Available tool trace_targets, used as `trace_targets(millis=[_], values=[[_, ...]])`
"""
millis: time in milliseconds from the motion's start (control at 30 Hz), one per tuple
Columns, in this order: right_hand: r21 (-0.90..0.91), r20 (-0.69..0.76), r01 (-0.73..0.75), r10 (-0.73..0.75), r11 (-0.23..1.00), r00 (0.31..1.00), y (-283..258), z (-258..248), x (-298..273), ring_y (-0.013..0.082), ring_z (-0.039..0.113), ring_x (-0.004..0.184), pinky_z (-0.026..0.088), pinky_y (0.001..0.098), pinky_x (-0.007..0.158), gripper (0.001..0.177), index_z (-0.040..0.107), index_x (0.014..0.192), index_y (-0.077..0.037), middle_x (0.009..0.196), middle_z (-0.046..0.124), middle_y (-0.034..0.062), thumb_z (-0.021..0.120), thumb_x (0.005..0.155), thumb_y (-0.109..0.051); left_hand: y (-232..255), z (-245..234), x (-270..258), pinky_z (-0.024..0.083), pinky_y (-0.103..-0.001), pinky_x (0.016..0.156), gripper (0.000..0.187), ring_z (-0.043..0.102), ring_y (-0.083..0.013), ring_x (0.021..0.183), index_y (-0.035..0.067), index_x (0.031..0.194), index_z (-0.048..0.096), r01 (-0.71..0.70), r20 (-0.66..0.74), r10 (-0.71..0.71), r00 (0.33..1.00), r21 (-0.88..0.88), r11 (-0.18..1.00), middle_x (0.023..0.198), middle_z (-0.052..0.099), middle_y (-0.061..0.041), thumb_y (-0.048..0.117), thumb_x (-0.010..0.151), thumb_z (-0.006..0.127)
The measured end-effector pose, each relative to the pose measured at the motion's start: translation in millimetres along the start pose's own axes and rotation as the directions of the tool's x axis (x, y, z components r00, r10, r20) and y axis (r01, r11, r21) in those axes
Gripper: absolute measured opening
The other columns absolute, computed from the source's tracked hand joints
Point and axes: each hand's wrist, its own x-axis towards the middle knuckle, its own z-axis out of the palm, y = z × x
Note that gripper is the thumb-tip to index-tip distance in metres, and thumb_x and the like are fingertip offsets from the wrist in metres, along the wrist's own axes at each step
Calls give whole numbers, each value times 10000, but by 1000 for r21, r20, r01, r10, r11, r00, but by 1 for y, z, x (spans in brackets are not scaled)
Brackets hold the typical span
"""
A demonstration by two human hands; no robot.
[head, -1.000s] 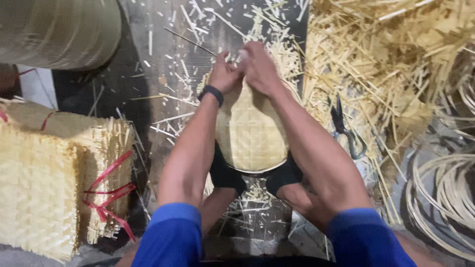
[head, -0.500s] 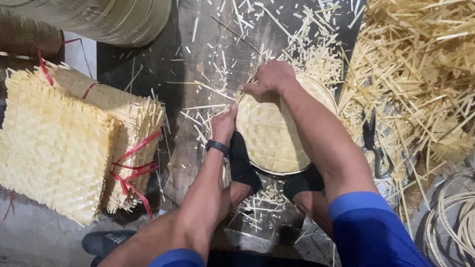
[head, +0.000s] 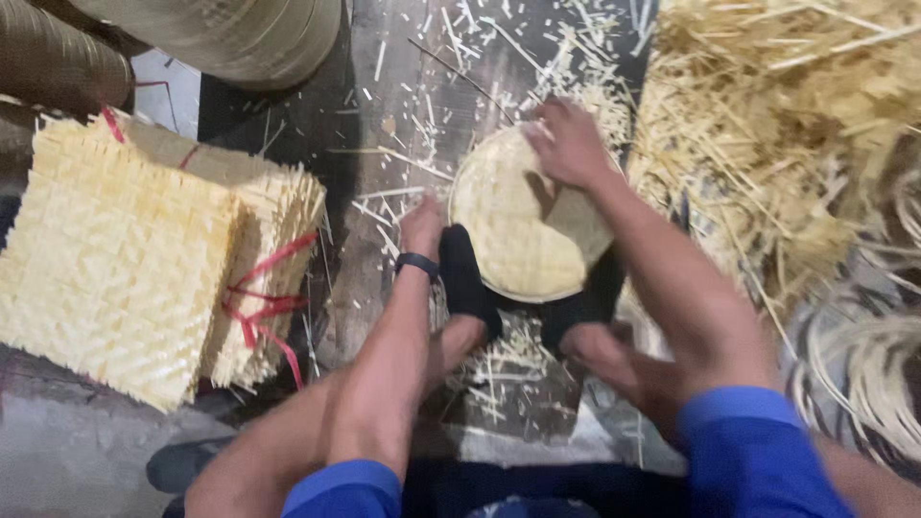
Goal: The person places a woven mat onto a circular wooden mold and uses shears to trim the excess material around the edge. The person then removes the mold and stacks the finished circular base with others.
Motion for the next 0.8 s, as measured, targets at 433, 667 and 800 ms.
trace_targets(millis=[433,667,800], values=[[-376,531,-323,487,869,693,21,-183,-260,295,741,1039,574,448,959,547,692,1285,-130,1131,777,150,558,975,-559,-30,-67,-37,537,-399,733,403,699,-211,783,25,1022,767,-592,-39,607,794,178,786,840,735,-148,404,919,677],[337,127,-547,538,766,833,100,12,-190,290,721,1040,557,422,950,504,667,1306,-19,1156,745,177,536,1063,-440,-15,1,1,503,-391,858,506,675,-280,981,3,1061,729,-426,133,414,900,69,902,1040,736,-176,478,1016,560],[934,355,-276,665,-226,657,113,82,-150,245,699,1044,565,408,933,485,648,1246,-27,1180,724,100,520,998,-424,4,33,-8,502,-409,892,626,667,-313,938,-91,1017,683,-90,104,96,990,-67,994,1051,750,-201,512,1088,529]])
